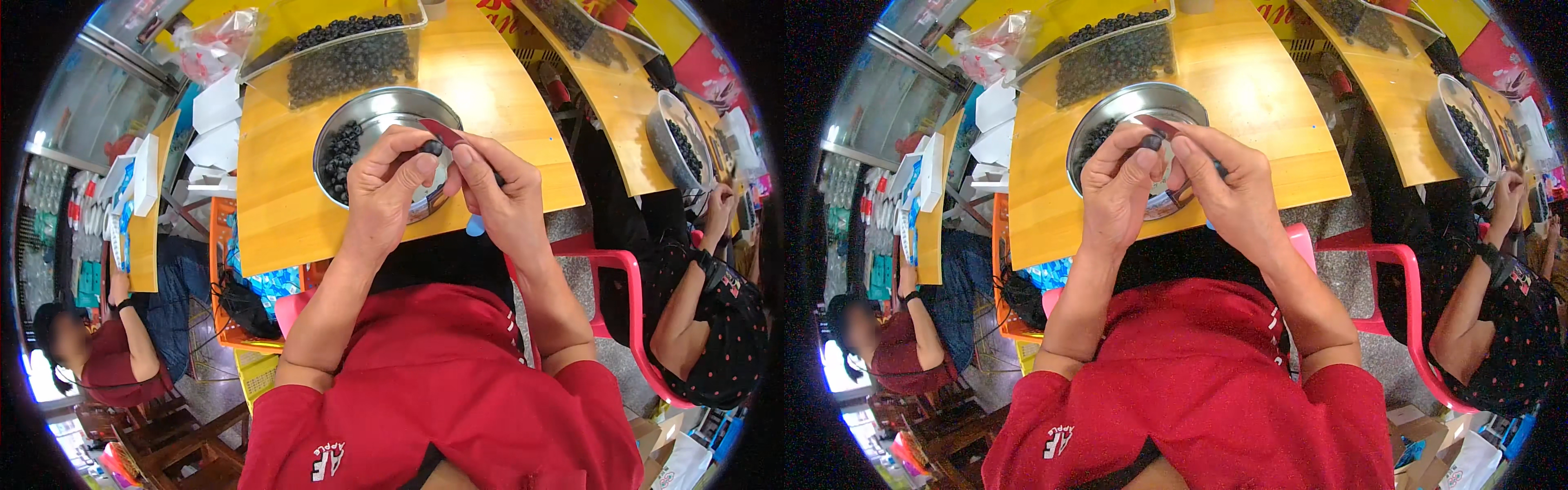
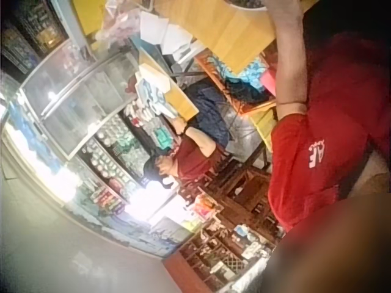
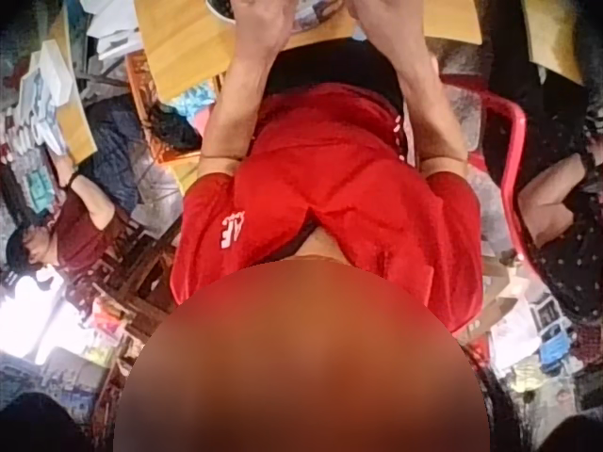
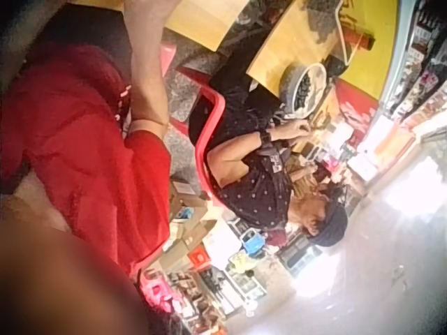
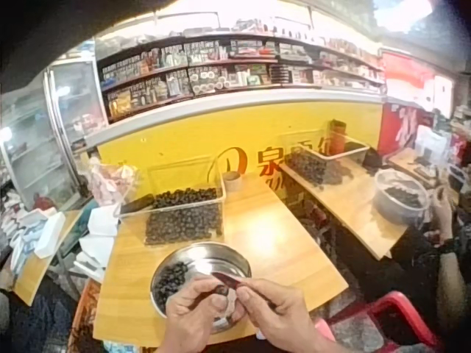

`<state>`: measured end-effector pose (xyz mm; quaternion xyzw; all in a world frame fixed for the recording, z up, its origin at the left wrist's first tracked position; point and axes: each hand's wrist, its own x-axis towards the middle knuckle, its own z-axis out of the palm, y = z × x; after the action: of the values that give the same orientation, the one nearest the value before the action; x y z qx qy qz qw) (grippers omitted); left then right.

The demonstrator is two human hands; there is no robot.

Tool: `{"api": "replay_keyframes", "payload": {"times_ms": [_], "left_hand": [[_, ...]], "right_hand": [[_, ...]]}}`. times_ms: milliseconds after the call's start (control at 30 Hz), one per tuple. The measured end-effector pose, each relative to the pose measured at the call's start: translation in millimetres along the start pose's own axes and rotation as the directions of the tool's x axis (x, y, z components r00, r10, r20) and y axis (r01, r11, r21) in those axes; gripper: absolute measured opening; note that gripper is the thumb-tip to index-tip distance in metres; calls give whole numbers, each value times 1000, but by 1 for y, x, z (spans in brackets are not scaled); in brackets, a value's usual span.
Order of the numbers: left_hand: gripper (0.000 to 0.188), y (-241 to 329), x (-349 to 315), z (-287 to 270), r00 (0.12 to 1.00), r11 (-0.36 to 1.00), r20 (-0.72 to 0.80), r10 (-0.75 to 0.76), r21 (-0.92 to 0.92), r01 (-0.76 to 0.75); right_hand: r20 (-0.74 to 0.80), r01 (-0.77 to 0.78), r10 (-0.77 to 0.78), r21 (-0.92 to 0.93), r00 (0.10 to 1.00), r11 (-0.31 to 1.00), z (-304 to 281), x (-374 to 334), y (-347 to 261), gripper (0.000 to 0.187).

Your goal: Trimming small black seeds with a hand-held blade and placing them into a metal bowl.

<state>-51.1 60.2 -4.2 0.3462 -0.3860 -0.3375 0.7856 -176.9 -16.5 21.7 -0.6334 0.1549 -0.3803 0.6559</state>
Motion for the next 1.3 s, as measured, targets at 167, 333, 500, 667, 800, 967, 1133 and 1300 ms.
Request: {"api": "replay_keyframes", "payload": {"times_ms": [167,333,500,667,800,967,1133,1300], "left_hand": [[20,4,2,2,998,998,8,-54,-14,55],[21,9,0,3,991,985,11,-132,116,130],[21,8,1,6,981,985,120,-155,89,145],[20,12,8,11,963,973,142,-229,76,220],[23,31,36,8,975,930,95,-200,331,159],[25,82,140,-44,985,575,14,174,810,-113],[46,102,186,-86,981,10,51,189,998,-54],[18,63,121,-70,900,249,376,-222,914,-320]], "right_hand": [[-13,-11,12,43,1000,999,-2,1,2,27],[-88,14,-6,81,996,997,0,3,-1,26],[-91,-121,137,163,986,979,-5,4,0,26],[-89,-81,104,236,991,968,-8,3,2,25],[-124,-47,81,251,989,967,-9,7,4,27],[-131,-74,100,192,986,979,-10,10,1,27],[-102,-96,119,212,988,973,-15,11,-1,25],[-140,-96,120,171,983,981,-20,12,2,27]]}}
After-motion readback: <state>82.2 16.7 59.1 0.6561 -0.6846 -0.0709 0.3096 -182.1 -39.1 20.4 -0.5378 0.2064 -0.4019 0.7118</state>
